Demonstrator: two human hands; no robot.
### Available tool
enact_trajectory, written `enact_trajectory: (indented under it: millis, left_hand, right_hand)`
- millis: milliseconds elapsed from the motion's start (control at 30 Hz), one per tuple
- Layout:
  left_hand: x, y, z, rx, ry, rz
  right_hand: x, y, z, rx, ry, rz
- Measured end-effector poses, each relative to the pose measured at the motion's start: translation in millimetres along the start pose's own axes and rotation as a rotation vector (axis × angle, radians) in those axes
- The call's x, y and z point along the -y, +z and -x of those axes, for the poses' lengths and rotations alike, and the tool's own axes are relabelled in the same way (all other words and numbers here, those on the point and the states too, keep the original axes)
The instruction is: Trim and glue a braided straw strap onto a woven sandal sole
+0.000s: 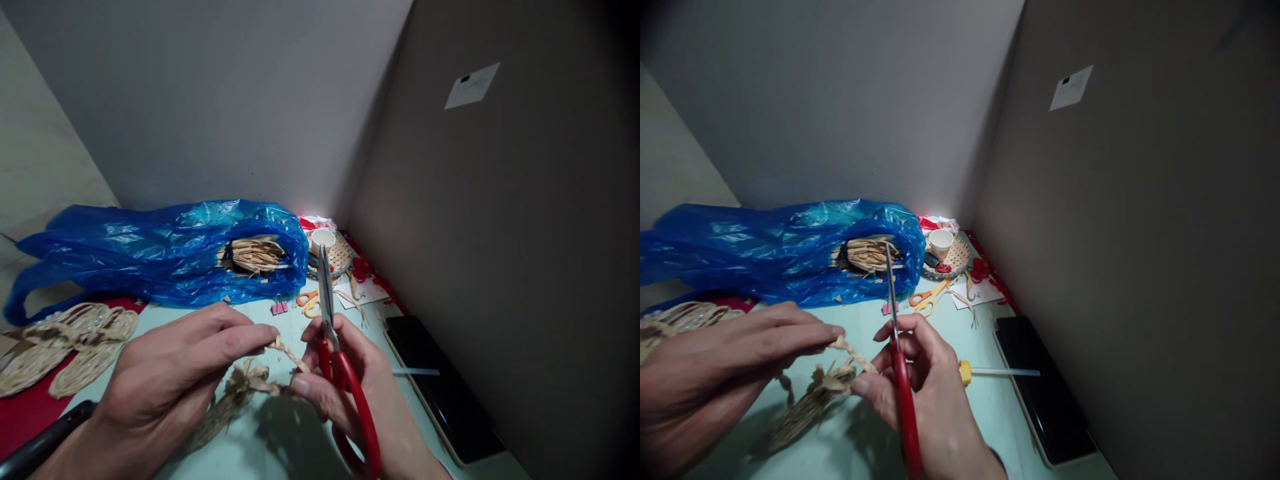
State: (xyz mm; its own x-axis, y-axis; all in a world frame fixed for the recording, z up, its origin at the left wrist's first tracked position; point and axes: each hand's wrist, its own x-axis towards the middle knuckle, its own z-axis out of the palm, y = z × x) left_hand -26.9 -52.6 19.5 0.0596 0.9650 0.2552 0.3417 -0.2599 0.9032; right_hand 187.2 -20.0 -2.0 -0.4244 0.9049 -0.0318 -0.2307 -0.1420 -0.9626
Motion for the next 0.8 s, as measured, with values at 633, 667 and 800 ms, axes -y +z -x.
enact_trajectory:
  millis: [633,667,800]
  left_hand:
    - [-13.4,-0.3,-17.4,0.112,-0.109,-0.164]
    - [-13.4,-0.4,-17.0,0.117,-0.118,-0.166]
    - [-14.6,-3.5,-18.5,0.204,-0.187,-0.103]
  right_hand:
    - [8.6,6.3,-9.3,0.084,-0.039,-0.058]
    - [8.6,6.6,-9.1,0.077,-0.032,-0.041]
    - [8.6,7.3,-8.5,0.075,0.024,0.036]
